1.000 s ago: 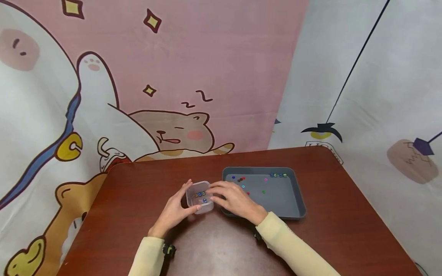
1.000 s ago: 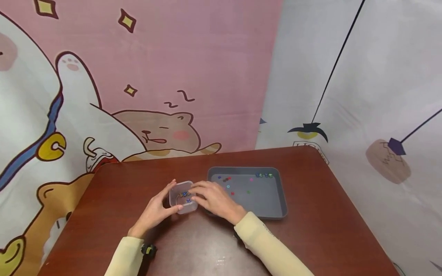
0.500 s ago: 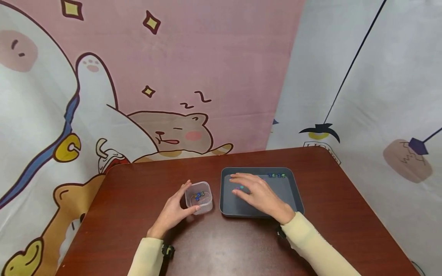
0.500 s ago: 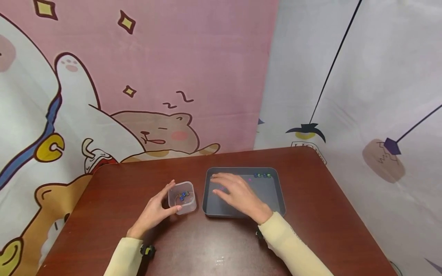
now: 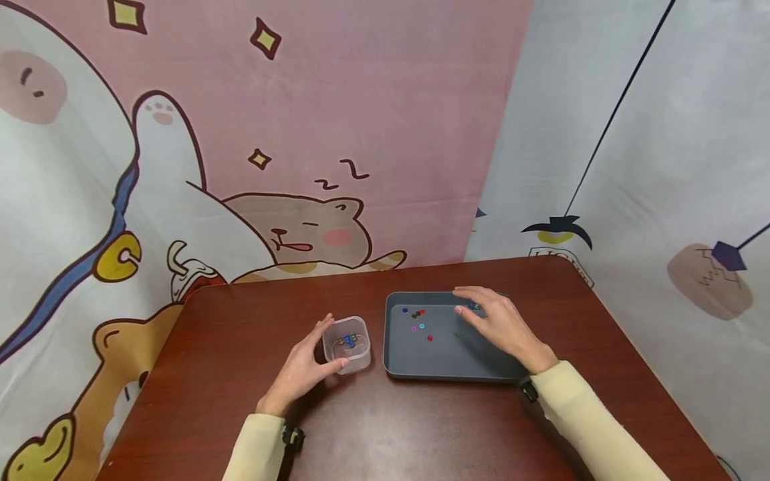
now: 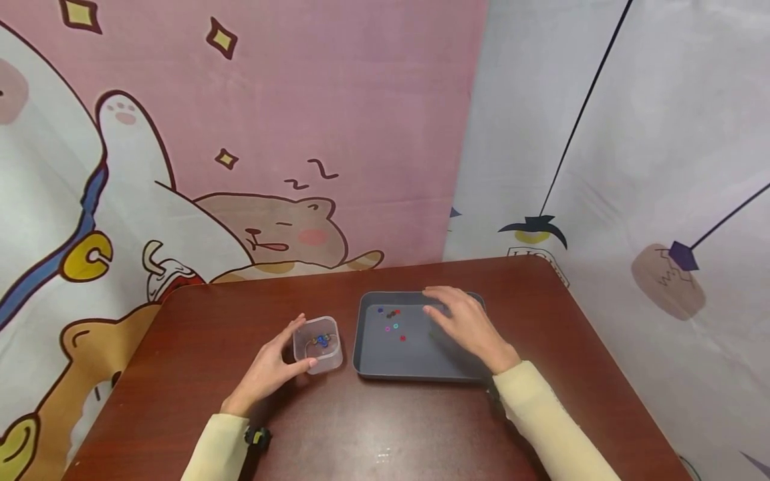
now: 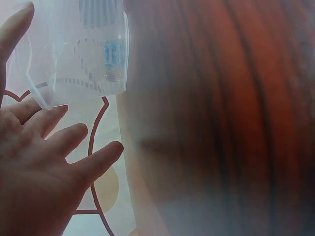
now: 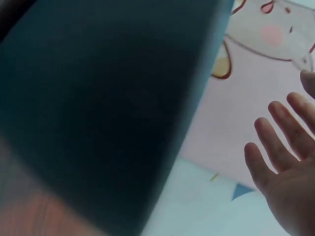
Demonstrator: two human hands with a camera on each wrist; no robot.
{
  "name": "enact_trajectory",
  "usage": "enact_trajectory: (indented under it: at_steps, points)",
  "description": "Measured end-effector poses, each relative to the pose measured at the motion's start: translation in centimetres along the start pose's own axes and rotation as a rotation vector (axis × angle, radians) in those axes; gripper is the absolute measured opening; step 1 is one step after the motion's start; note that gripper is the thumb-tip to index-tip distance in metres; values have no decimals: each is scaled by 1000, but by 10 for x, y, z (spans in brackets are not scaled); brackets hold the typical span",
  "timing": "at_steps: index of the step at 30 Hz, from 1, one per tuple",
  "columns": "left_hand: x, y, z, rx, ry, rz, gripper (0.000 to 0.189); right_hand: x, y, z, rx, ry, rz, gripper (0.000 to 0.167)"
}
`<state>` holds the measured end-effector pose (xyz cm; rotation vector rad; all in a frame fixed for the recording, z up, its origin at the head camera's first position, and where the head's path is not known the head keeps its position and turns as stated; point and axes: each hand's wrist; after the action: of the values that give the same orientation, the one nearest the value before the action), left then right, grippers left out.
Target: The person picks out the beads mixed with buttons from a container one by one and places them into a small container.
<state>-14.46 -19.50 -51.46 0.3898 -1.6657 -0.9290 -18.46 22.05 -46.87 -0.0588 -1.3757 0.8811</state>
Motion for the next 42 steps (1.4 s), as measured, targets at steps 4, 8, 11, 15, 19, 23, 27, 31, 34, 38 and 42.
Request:
enact_trajectory:
  at_steps: [4, 8, 11, 15, 19, 23, 27, 31, 34, 38, 42]
  points:
    - [0, 0, 0, -2, 0, 2, 100, 2, 16, -2, -42, -11, 12, 42]
    - [0, 0, 0, 1, -1, 1, 101, 0, 24, -2, -64, -24, 16, 43]
    - [1, 0, 0, 4, 0, 1, 100, -5, 30, -1, -96, -50, 15, 44]
    - [-1, -1, 0, 3, -1, 4, 100, -11, 37, 1, -145, -100, 3, 46]
    - [-1, 0, 0, 5, -5, 2, 100, -13, 42, 2, -165, -127, -7, 47]
    - [-1, 1, 1, -1, 0, 0, 99, -14, 46, 2, -168, -135, -25, 45]
    - [0, 2, 2, -4, 5, 1, 100, -15, 49, 1, -163, -138, -39, 44]
    - [0, 2, 2, -1, 4, 5, 99, -16, 53, 1, -169, -147, -47, 44]
    - [0, 2, 2, 0, 2, 6, 100, -17, 55, 1, -171, -151, -54, 44]
    - [0, 1, 2, 2, 2, 1, 100, -19, 58, 1, -176, -149, -64, 43]
    - [1, 1, 2, 2, 1, -1, 100, -21, 59, 2, -186, -157, -77, 42]
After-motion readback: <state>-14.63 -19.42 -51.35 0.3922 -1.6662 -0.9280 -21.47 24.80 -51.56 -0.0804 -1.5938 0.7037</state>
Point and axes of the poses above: each hand's wrist, its own z-axis towards the middle knuckle, its own x-axis out of the back of the hand, y = z × x, and after that the axes turned 10 degrees about -y, right-handed
